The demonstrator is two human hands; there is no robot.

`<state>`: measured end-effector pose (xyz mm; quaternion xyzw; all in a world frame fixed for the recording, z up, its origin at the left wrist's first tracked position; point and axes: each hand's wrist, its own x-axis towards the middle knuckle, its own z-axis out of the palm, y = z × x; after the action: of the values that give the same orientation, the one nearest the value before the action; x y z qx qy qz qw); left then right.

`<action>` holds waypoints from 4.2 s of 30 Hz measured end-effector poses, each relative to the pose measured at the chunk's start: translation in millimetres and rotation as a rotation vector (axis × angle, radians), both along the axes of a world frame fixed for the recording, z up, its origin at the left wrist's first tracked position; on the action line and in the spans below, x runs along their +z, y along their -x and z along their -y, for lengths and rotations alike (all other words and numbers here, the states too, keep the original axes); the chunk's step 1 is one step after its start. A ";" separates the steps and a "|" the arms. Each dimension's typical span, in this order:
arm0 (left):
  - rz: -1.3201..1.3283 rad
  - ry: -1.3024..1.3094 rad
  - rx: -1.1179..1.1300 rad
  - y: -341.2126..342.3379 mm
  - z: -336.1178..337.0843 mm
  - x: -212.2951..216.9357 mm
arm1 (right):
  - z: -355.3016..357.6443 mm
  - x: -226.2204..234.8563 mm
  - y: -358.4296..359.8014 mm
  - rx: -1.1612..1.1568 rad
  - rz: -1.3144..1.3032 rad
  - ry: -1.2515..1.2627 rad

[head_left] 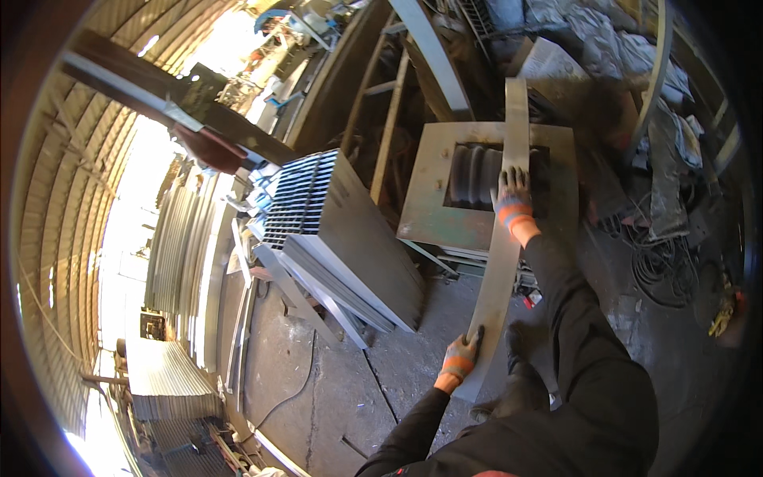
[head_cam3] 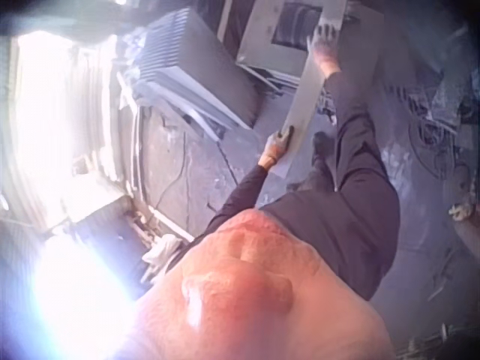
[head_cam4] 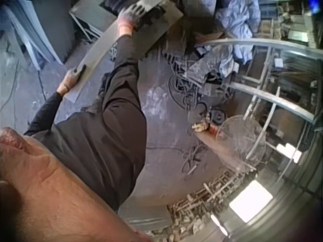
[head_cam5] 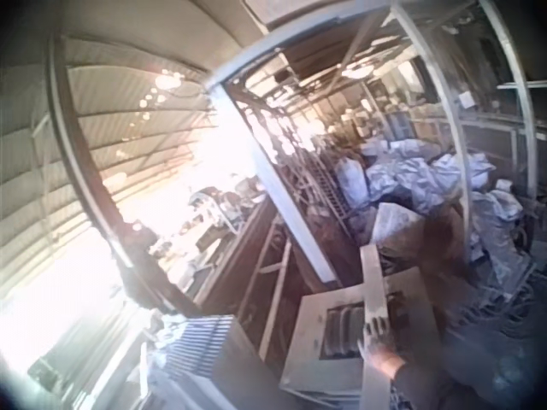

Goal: The person repeatedly feeds long metal profiles through a surface grinding machine, flipping each piece to treat both sides. After processing, the person stacks the finished profiles with others nearby. The task is performed one at a time in a workshop setting.

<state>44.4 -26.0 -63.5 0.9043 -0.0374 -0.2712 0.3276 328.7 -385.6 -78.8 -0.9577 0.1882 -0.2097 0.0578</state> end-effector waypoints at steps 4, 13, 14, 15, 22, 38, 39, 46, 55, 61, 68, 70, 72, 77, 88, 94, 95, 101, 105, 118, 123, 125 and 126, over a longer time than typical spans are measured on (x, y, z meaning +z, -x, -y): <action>-0.120 -0.020 0.147 68.4 -50.8 30.8 | -62.4 8.7 67.5 0.027 -0.024 -0.030; -0.063 -0.091 0.142 250.8 -210.8 34.2 | -221.9 12.9 245.7 0.070 -0.194 -0.128; -0.090 -0.052 0.155 272.2 -228.1 29.6 | -237.7 13.0 269.0 0.076 -0.137 -0.115; -0.138 -0.047 0.179 291.3 -246.3 26.5 | -252.9 14.4 289.9 0.070 -0.154 -0.072; -0.217 -0.012 0.221 390.0 -328.5 31.4 | -330.9 43.7 397.8 0.071 -0.185 -0.098; -0.033 -0.127 -0.126 193.2 -163.7 124.7 | -163.7 7.6 163.5 -0.029 0.167 -0.448; 0.058 -0.175 -0.123 170.6 -133.1 124.8 | -140.2 8.7 135.0 -0.043 0.229 -0.508; 0.510 -0.300 -0.167 28.4 25.9 105.8 | -12.2 26.6 -46.3 -0.154 0.110 -0.234; 0.475 -0.286 -0.227 -55.4 69.0 78.7 | 61.5 16.9 -105.7 -0.119 -0.046 -0.219; 0.448 -0.253 -0.202 1.5 25.5 91.0 | 9.8 15.9 -50.2 -0.127 -0.007 -0.169; 0.426 -0.240 -0.170 130.8 -68.8 102.3 | -96.5 26.2 72.5 -0.058 0.048 -0.191; 0.385 -0.225 -0.159 175.0 -103.1 101.2 | -132.4 23.2 112.5 -0.082 -0.042 -0.197; 0.369 -0.242 -0.145 223.0 -139.0 97.1 | -168.4 19.3 154.1 -0.049 -0.044 -0.215; 0.385 -0.238 -0.168 337.8 -240.0 69.3 | -266.5 13.9 274.0 -0.078 -0.054 -0.139; 0.016 -0.008 0.031 410.0 -347.4 92.2 | -325.0 1.1 376.1 0.229 0.458 -0.697; -0.737 0.348 0.389 304.8 -287.7 55.5 | -233.4 2.8 321.1 0.281 0.615 -1.097; -0.694 0.426 0.454 291.1 -263.8 50.5 | -212.0 4.7 302.3 0.284 0.593 -1.100; -0.248 0.132 0.137 126.5 -116.0 64.5 | -85.0 4.7 157.3 0.190 0.120 -0.287; -0.171 0.176 0.104 16.8 -19.7 67.3 | -34.2 7.8 36.2 0.058 -0.171 -0.105; -0.111 0.119 0.041 -81.1 27.8 59.3 | -1.9 7.9 -43.5 -0.053 -0.140 -0.054; -0.156 0.109 0.035 5.7 -23.0 74.9 | -56.3 36.5 44.3 -0.082 -0.262 -0.082; -0.135 0.140 0.029 41.8 -50.9 81.0 | -82.5 48.2 83.8 -0.077 -0.263 -0.114; -0.138 0.135 0.027 61.4 -67.0 83.5 | -97.9 52.1 105.4 -0.088 -0.313 -0.135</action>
<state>-17.1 40.9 20.0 0.8597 -0.0207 -0.3252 0.3934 223.4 -287.8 -26.8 -0.9635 0.2502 -0.0472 0.0826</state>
